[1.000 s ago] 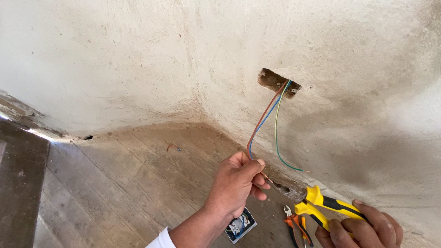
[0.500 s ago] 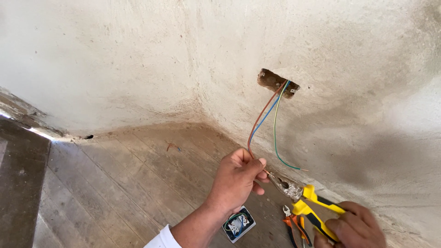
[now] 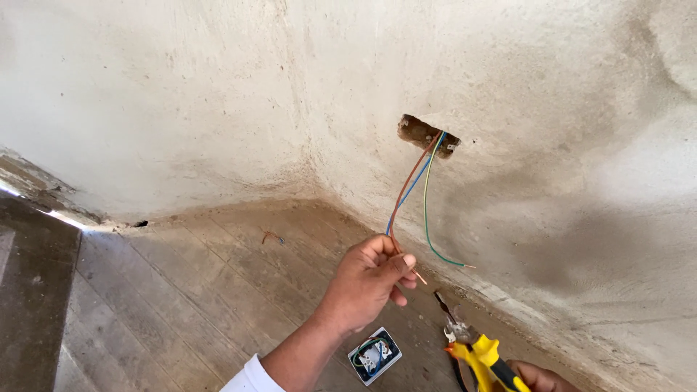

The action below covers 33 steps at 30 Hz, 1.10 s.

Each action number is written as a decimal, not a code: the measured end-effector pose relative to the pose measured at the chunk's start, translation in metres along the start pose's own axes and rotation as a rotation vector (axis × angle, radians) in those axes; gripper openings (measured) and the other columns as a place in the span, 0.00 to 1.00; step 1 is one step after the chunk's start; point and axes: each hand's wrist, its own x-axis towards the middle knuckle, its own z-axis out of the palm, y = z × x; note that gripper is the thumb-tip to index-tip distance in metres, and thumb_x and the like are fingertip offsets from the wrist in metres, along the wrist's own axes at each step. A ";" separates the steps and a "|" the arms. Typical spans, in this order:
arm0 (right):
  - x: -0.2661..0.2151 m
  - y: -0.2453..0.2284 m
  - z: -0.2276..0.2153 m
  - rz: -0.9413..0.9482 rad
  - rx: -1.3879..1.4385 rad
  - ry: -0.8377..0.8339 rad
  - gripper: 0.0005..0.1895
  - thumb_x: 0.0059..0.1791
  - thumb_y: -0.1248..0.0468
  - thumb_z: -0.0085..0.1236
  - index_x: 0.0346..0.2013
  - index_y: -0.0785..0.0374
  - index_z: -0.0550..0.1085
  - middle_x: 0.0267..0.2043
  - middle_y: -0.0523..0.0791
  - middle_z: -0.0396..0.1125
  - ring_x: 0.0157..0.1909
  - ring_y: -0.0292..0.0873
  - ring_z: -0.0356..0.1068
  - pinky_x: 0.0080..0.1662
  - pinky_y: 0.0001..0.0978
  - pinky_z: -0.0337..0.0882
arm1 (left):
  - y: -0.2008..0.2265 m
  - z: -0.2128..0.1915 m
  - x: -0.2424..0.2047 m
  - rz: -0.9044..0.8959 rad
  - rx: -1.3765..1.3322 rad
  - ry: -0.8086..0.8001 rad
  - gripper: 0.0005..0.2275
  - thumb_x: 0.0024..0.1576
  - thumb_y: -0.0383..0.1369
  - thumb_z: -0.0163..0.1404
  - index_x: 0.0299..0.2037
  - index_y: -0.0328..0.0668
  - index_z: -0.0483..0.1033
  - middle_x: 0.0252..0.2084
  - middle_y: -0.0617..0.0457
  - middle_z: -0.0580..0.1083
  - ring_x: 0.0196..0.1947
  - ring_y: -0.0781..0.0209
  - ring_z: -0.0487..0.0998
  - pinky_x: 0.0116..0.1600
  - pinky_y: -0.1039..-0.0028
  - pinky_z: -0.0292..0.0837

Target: Installing an electrical switch by stripping wires and connecting them to the terminals on the switch plate.

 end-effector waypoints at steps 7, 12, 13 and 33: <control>-0.010 -0.146 0.160 -0.801 -1.817 0.753 0.23 0.45 0.35 0.55 0.21 0.47 0.72 0.34 0.33 0.76 0.45 0.35 0.76 0.60 0.46 0.70 | -0.006 0.007 0.002 0.011 -0.053 0.012 0.05 0.63 0.26 0.53 0.38 0.34 0.70 0.31 0.47 0.73 0.32 0.61 0.79 0.30 0.74 0.77; -0.015 -0.169 0.211 -0.663 -1.749 1.200 0.18 0.35 0.39 0.63 0.15 0.45 0.73 0.31 0.28 0.75 0.59 0.47 0.72 0.63 0.51 0.74 | -0.004 0.014 0.001 -0.047 -0.059 0.047 0.06 0.64 0.27 0.52 0.36 0.35 0.69 0.31 0.47 0.74 0.33 0.61 0.80 0.31 0.75 0.78; -0.017 -0.169 0.211 -0.660 -1.747 1.202 0.18 0.35 0.39 0.63 0.15 0.45 0.73 0.31 0.28 0.75 0.59 0.47 0.72 0.63 0.51 0.74 | -0.006 0.014 0.002 -0.050 -0.058 0.046 0.06 0.64 0.27 0.52 0.36 0.35 0.69 0.31 0.47 0.74 0.33 0.61 0.80 0.31 0.75 0.78; -0.020 -0.166 0.198 -0.765 -1.761 1.050 0.13 0.37 0.48 0.69 0.22 0.49 0.76 0.25 0.36 0.74 0.44 0.46 0.78 0.55 0.43 0.76 | -0.014 0.016 0.005 -0.027 -0.083 0.062 0.08 0.63 0.23 0.52 0.34 0.34 0.66 0.30 0.45 0.74 0.25 0.62 0.76 0.26 0.75 0.74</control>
